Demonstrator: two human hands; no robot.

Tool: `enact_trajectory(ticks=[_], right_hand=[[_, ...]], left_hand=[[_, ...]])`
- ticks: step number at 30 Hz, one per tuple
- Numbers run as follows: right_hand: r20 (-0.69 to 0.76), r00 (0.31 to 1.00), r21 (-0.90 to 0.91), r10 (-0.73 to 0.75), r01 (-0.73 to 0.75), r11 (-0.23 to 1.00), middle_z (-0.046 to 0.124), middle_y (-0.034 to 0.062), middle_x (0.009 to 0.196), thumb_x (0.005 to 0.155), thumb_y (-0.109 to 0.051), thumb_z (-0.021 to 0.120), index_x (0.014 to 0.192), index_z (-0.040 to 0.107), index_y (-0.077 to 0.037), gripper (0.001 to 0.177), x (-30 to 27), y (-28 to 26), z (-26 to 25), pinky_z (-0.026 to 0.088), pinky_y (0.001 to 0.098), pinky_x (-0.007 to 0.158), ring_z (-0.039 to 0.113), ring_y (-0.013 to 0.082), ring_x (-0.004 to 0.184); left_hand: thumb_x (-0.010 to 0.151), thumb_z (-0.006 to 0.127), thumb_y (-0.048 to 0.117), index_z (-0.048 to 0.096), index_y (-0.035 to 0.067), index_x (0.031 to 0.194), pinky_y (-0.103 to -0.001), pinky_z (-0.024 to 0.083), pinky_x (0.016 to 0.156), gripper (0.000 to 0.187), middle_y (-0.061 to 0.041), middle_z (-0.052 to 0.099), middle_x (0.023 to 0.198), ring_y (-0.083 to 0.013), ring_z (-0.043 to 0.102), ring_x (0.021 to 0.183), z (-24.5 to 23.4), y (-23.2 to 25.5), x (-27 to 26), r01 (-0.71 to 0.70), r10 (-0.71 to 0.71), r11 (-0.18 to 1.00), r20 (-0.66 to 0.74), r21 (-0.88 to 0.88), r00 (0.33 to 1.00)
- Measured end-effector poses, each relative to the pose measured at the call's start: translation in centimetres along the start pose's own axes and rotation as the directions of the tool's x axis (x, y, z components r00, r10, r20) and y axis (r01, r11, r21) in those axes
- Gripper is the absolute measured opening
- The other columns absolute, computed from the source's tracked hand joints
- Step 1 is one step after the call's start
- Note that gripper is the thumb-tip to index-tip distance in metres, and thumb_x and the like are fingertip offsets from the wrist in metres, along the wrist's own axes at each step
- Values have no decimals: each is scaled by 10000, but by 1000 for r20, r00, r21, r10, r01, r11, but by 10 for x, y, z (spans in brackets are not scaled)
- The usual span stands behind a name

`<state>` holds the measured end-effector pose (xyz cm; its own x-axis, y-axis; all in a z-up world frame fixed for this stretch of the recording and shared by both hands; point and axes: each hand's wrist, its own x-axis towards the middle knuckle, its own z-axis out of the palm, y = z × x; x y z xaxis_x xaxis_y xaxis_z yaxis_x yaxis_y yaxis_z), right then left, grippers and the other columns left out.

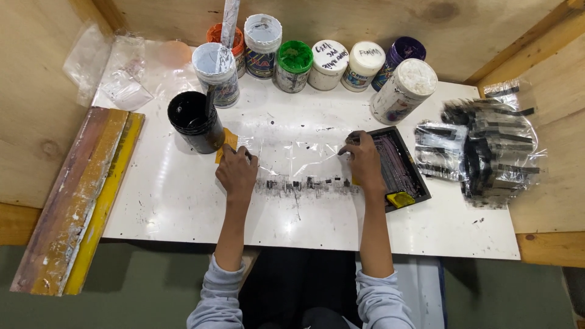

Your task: The person scoops black paint from a container into a rectangular tray using a spatula. They then use a yellow sponge to spread and smooth the paint across the tray's surface. The person repeats this process, adding more paint and spreading it evenly.

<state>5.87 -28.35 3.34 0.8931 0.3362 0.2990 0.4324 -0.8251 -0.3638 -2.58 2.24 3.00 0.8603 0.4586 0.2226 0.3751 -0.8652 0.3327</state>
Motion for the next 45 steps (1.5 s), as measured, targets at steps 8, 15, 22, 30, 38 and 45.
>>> enact_trajectory(ticks=[8,15,22,30,38,45], right_hand=[[-207,955,-189,213,-252,949,612,169,1096,891,-62,721,1000,790,-147,154,-16,40,-14,552,465,873,612,377,1083],[-260,751,-268,607,-660,701,687,176,1095,924,-347,789,1228,744,-86,403,-109,136,-29,521,581,840,613,383,1098],[-303,786,-290,540,-615,733,707,154,1001,874,-270,812,1144,751,-40,359,-123,170,-14,556,560,789,660,376,1011],[-460,697,-306,551,-706,638,705,85,889,833,-264,818,1038,791,-136,243,-130,157,-26,520,513,811,696,351,874],[-418,669,-192,615,-727,660,712,123,863,853,-278,788,1041,799,-122,245,-115,104,-16,517,531,784,713,383,812],[-278,735,-54,619,-655,753,744,115,879,864,-210,752,1077,794,-72,257,-94,47,12,536,464,758,733,335,739]], left_hand=[[877,727,169,741,114,950,-359,593,619,92,-102,597,913,-257,688,769,17,4,2,-332,320,939,-118,-94,940],[997,611,274,700,200,1162,-391,537,957,201,-70,666,1145,-212,665,1079,53,29,-11,-678,704,682,-8,-273,711],[1039,484,460,512,180,1462,-592,223,1219,508,-111,486,1537,-291,432,1442,21,97,-38,-690,787,615,348,-382,509],[1055,368,559,469,188,1507,-597,210,1225,594,-81,462,1564,-274,359,1488,57,113,-42,-760,816,562,370,-326,444],[1071,263,563,431,133,1521,-599,187,1231,644,-139,536,1475,-279,463,1417,50,105,-29,-582,748,644,248,-496,616],[1107,353,450,521,135,1470,-607,217,1206,508,-97,694,1238,-242,634,1218,79,89,-23,-417,533,666,4,-619,846]])
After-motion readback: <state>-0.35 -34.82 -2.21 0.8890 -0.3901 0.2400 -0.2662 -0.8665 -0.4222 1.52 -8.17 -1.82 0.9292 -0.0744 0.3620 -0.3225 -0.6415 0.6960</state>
